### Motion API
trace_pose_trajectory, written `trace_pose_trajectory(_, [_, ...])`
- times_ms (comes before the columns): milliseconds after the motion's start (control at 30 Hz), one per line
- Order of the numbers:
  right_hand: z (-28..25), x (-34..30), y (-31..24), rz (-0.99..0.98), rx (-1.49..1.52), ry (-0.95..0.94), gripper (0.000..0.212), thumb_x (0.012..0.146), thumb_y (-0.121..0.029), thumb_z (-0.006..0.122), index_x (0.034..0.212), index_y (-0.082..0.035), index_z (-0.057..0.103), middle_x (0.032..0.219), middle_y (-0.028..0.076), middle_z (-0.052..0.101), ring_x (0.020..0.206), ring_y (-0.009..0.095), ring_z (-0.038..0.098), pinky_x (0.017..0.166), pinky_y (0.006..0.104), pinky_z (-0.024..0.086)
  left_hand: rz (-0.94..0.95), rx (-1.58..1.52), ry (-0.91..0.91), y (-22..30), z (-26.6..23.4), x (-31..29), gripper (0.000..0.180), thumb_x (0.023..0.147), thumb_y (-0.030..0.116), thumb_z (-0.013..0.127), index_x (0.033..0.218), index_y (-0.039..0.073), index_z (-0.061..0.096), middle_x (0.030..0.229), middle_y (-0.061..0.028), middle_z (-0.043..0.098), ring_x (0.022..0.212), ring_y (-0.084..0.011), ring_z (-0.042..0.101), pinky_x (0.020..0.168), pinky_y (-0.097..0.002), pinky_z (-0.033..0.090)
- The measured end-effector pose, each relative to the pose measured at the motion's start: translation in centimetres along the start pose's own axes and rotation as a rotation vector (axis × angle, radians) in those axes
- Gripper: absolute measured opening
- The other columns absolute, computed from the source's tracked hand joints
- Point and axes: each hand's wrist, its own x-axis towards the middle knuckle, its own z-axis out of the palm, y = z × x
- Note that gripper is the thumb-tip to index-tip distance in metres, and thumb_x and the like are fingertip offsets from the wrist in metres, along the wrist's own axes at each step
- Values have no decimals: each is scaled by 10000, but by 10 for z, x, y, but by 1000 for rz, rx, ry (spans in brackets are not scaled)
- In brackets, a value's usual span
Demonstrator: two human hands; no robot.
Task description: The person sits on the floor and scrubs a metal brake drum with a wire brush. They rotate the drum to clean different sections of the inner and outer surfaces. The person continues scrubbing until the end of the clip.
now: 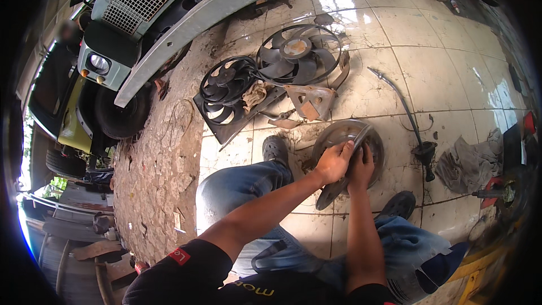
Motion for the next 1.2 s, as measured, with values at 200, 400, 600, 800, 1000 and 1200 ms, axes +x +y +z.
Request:
trace_pose_trajectory(200, [7,-14,0,-302,-201,-59,486,1042,-338,378,1352,27,462,1216,154,589,1073,230,581,929,334,453,23,25,-76,9,2,1,593,1018,468,308,1177,-23,600,1115,-312,615,1127,-475,532,958,-450,432])
trace_pose_trajectory(400, [15,-21,-18,189,199,-86,506,1047,-360,356,1396,0,430,1255,150,571,1108,229,573,938,345,454,2,44,1,6,-2,4,586,1017,459,306,1206,-23,582,1092,-318,618,1118,-473,543,949,-457,434])
trace_pose_trajectory(600, [1,-7,-11,44,29,-320,544,1062,-388,279,1483,-47,334,1405,114,482,1250,212,497,1035,329,395,-45,29,-51,5,-11,6,605,1018,476,289,1235,-17,566,1130,-315,609,1142,-467,533,965,-455,420])
trace_pose_trajectory(800, [5,-7,-17,172,295,-368,547,1070,-371,253,1516,-56,275,1460,104,426,1287,205,460,1082,314,346,-64,42,-53,1,-11,5,624,1018,492,280,1257,-12,558,1151,-303,611,1144,-464,537,971,-449,430])
trace_pose_trajectory(1000, [-3,-10,1,107,116,-397,541,1046,-231,330,1542,-61,197,1461,115,420,1263,186,464,1030,294,387,-29,58,-33,0,-14,6,625,1018,493,272,1270,-5,552,1173,-302,602,1161,-462,527,991,-448,423])
trace_pose_trajectory(1200, [9,-18,-32,2,64,-557,662,950,-14,417,1553,-63,149,1475,140,394,1219,198,484,960,287,437,-60,41,-69,6,-24,3,633,1018,493,264,1299,-6,533,1192,-296,598,1186,-451,517,1014,-453,407])
